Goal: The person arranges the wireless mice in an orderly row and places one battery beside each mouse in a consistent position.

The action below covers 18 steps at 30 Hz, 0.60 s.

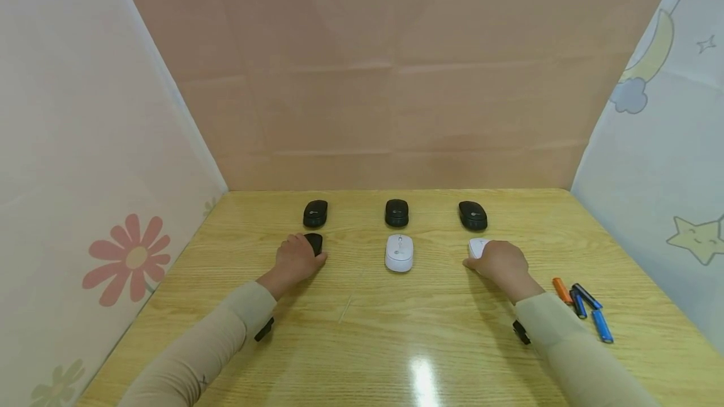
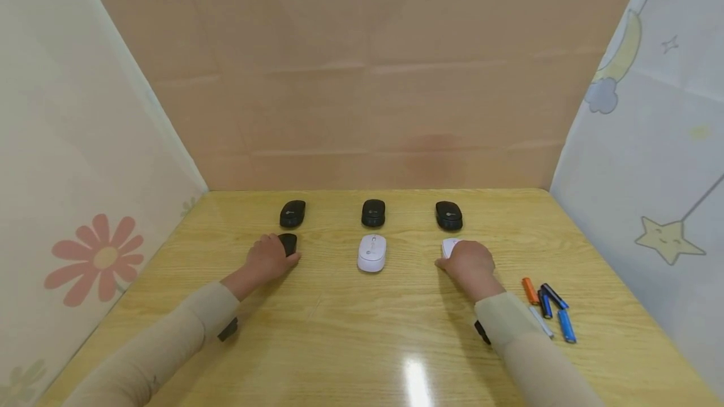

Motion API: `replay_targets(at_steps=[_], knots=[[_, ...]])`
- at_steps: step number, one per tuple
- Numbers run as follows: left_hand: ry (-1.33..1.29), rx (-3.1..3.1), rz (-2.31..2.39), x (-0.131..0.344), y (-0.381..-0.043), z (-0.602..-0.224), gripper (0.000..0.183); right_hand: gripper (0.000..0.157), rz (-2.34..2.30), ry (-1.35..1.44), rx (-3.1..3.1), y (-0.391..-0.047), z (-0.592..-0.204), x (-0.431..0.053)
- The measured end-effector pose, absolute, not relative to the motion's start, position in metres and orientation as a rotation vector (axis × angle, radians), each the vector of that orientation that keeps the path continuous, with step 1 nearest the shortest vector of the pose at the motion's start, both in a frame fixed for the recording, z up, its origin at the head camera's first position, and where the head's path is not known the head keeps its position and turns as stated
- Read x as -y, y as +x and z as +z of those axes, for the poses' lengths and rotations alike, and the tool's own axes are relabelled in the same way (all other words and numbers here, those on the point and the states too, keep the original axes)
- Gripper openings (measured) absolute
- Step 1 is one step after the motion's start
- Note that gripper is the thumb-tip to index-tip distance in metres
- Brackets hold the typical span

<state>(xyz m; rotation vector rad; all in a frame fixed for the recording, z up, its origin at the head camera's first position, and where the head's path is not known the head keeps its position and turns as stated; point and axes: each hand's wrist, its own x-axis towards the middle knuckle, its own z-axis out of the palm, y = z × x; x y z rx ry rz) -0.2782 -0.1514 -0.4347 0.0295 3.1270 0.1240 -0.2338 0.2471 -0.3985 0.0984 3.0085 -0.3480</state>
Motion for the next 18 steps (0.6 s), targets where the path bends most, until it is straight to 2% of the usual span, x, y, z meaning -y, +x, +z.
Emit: replay_targets(at_steps=[11, 18], knots=[[0.034, -3.132, 0.129, 0.152, -0.279, -0.436, 0.071, 0.069, -0.328, 0.116, -2.963, -0.235, -0.398, -0.249], [0.022, -3.118, 0.136, 0.15, -0.279, -0.434, 0.071, 0.064, -0.317, 0.013, -2.991, -0.235, -0.387, -0.253]])
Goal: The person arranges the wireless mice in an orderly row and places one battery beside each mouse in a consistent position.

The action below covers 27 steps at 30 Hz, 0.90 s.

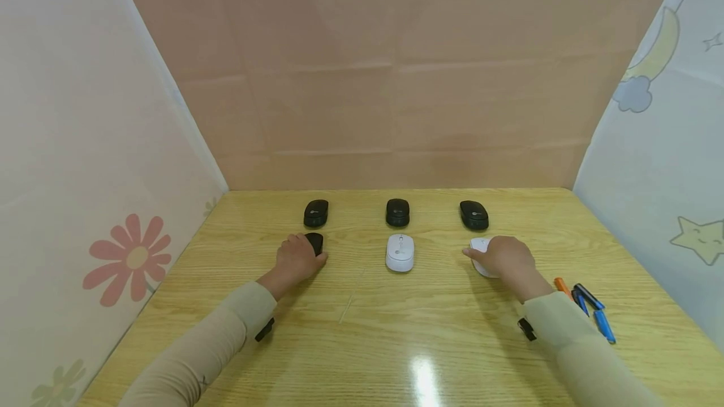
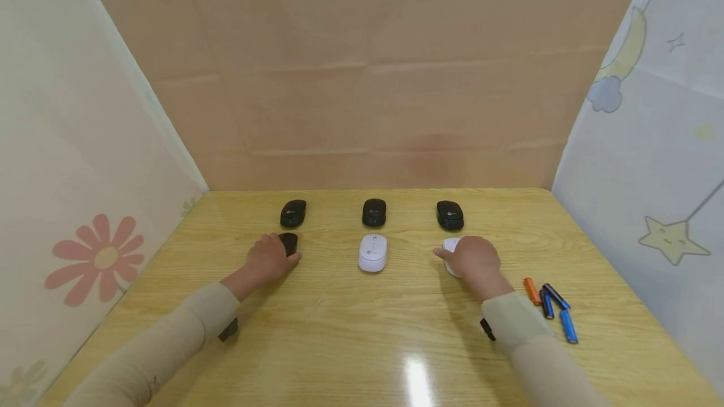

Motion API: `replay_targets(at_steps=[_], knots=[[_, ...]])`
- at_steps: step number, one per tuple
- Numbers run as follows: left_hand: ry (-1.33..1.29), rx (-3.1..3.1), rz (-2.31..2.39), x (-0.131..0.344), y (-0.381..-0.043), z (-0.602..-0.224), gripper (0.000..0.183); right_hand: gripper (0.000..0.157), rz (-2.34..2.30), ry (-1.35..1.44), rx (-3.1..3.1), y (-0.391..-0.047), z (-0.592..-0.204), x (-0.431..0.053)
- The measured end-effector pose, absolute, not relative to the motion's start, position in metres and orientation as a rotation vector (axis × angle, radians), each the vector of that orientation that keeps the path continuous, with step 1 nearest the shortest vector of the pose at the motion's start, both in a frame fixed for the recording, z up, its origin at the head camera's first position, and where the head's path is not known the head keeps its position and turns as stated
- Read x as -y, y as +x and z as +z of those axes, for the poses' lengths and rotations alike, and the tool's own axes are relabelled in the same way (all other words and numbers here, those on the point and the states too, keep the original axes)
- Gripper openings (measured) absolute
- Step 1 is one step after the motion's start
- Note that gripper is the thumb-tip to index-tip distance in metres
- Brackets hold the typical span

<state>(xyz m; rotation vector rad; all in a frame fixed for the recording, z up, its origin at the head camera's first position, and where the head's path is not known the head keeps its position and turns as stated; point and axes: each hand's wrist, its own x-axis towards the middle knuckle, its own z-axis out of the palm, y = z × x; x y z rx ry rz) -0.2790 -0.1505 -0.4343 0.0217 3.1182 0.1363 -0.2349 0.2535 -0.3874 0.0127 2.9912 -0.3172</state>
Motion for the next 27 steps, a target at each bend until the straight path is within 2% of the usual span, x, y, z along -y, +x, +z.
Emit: replay_targets(at_steps=[18, 27], knots=[[-0.008, -3.115, 0.163, 0.152, -0.279, -0.435, 0.072, 0.058, -0.434, -0.029, -3.11, -0.225, -0.367, -0.288], [-0.017, -3.118, 0.136, 0.15, -0.281, -0.436, 0.074, 0.065, -0.452, 0.02, -3.088, -0.212, -0.36, -0.315]])
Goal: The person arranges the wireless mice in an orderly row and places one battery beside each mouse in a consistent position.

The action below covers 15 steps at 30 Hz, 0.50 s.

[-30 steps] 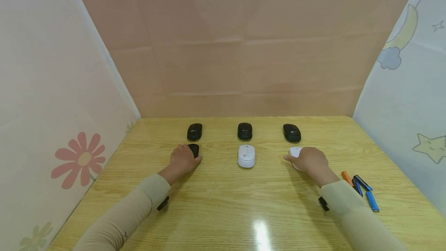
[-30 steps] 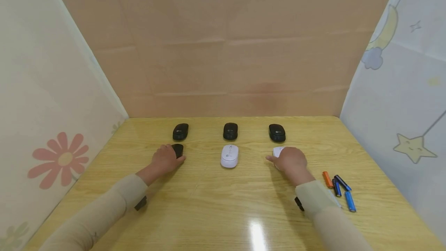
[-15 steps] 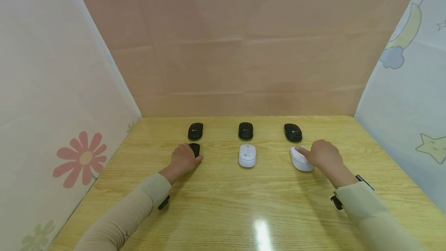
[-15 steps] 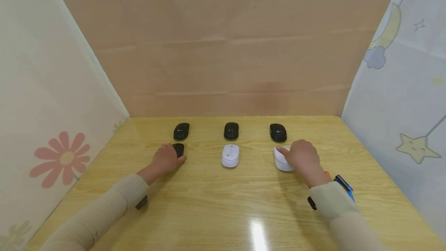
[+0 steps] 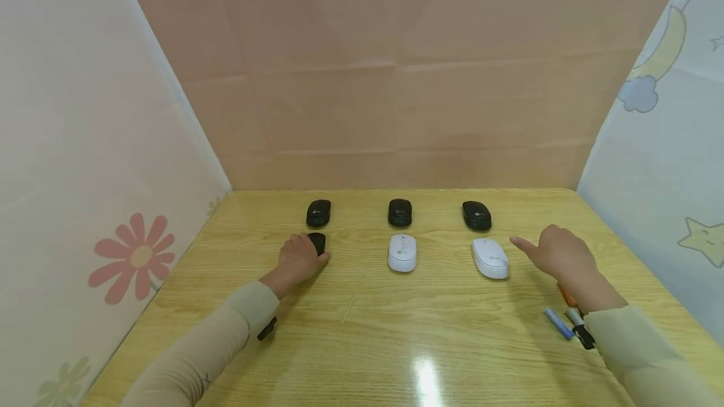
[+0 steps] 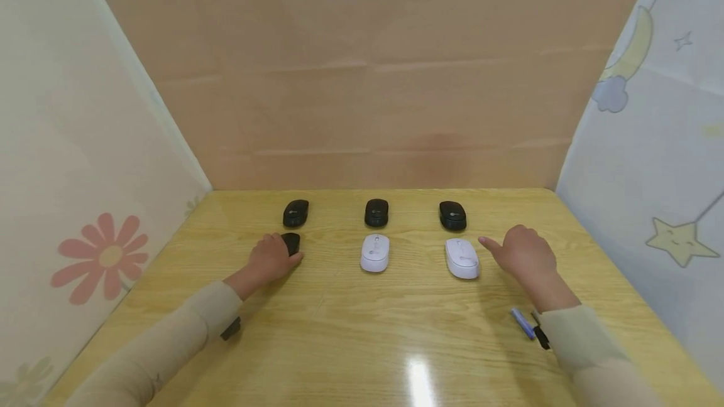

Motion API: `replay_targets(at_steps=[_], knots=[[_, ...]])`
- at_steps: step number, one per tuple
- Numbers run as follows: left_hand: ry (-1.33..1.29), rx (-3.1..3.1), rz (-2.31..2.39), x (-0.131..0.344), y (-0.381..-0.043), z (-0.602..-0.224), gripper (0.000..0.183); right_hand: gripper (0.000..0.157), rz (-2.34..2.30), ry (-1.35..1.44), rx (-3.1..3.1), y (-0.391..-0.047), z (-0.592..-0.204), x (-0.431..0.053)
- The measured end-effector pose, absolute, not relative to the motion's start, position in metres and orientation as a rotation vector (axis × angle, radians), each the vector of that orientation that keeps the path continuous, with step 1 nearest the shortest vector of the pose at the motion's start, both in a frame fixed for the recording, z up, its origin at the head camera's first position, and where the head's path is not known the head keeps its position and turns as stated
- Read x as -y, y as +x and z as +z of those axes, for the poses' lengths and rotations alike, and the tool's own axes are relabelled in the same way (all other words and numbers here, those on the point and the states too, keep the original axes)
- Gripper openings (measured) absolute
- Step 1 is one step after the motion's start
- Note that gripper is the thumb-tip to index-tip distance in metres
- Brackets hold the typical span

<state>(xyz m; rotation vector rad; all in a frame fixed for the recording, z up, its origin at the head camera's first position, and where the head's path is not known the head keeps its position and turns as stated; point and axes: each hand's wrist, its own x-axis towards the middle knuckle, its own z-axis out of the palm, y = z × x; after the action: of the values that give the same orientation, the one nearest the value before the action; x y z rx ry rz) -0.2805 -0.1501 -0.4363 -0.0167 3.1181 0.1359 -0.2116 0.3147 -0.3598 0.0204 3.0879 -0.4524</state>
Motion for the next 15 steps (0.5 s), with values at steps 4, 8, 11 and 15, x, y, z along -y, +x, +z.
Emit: replay_targets(at_steps=[4, 8, 11, 15], knots=[[-0.012, -3.124, 0.138, 0.15, -0.28, -0.437, 0.075, 0.066, -0.445, 0.042, -3.076, -0.207, -0.36, -0.328], [-0.003, -3.129, 0.119, 0.15, -0.279, -0.436, 0.074, 0.071, -0.442, 0.034, -3.071, -0.205, -0.361, -0.342], [0.003, -3.133, 0.099, 0.151, -0.279, -0.436, 0.073, 0.077, -0.438, 0.0, -3.075, -0.204, -0.361, -0.353], [0.006, -3.139, 0.097, 0.151, -0.279, -0.438, 0.074, 0.078, -0.43, -0.023, -3.075, -0.202, -0.364, -0.366]])
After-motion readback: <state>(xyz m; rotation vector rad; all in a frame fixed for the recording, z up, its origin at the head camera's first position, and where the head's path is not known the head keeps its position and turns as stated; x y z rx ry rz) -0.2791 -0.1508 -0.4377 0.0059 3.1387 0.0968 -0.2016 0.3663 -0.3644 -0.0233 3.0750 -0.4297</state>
